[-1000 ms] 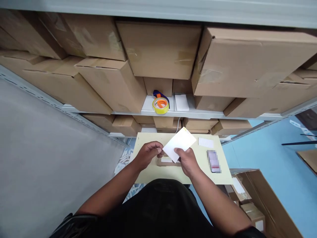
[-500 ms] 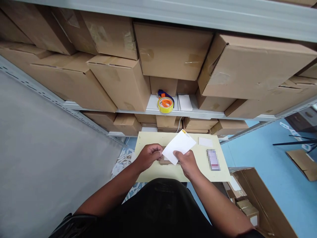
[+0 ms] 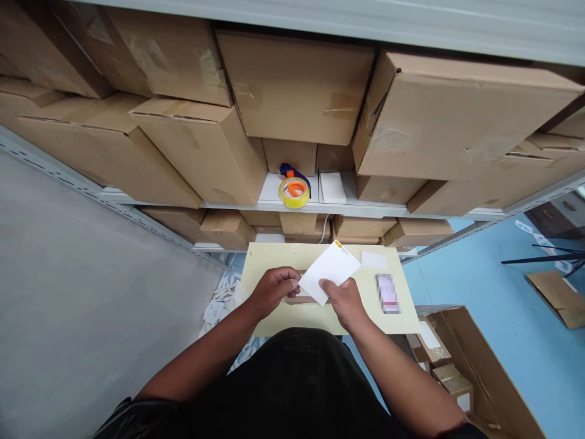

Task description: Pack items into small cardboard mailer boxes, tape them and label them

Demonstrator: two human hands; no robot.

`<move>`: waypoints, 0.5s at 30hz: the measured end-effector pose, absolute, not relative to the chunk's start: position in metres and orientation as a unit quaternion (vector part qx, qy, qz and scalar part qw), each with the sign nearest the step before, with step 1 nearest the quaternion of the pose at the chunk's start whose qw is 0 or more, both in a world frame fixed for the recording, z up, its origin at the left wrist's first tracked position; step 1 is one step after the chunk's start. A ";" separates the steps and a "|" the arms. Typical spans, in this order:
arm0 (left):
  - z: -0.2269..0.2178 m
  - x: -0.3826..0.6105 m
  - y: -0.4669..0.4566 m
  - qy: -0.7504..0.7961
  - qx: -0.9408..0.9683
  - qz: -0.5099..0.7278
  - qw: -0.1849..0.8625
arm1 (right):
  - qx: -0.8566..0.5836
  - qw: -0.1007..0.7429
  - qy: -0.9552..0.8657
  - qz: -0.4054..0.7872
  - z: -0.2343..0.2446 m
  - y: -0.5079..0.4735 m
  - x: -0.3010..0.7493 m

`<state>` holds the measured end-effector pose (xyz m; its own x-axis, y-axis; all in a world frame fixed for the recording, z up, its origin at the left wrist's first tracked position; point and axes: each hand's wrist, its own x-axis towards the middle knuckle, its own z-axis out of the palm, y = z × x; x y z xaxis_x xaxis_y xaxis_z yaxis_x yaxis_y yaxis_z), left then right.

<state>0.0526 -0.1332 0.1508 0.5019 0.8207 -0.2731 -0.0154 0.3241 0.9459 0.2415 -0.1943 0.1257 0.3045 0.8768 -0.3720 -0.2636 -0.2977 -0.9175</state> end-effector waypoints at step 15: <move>0.144 0.068 -0.133 0.383 0.494 0.283 0.728 | -0.577 0.535 -0.215 0.578 0.113 -0.195 0.254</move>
<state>0.0677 -0.1332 0.1444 0.5467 0.7895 -0.2787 -0.0328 0.3529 0.9351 0.2543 -0.1951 0.1133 0.2388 0.8665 -0.4383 -0.3710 -0.3357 -0.8658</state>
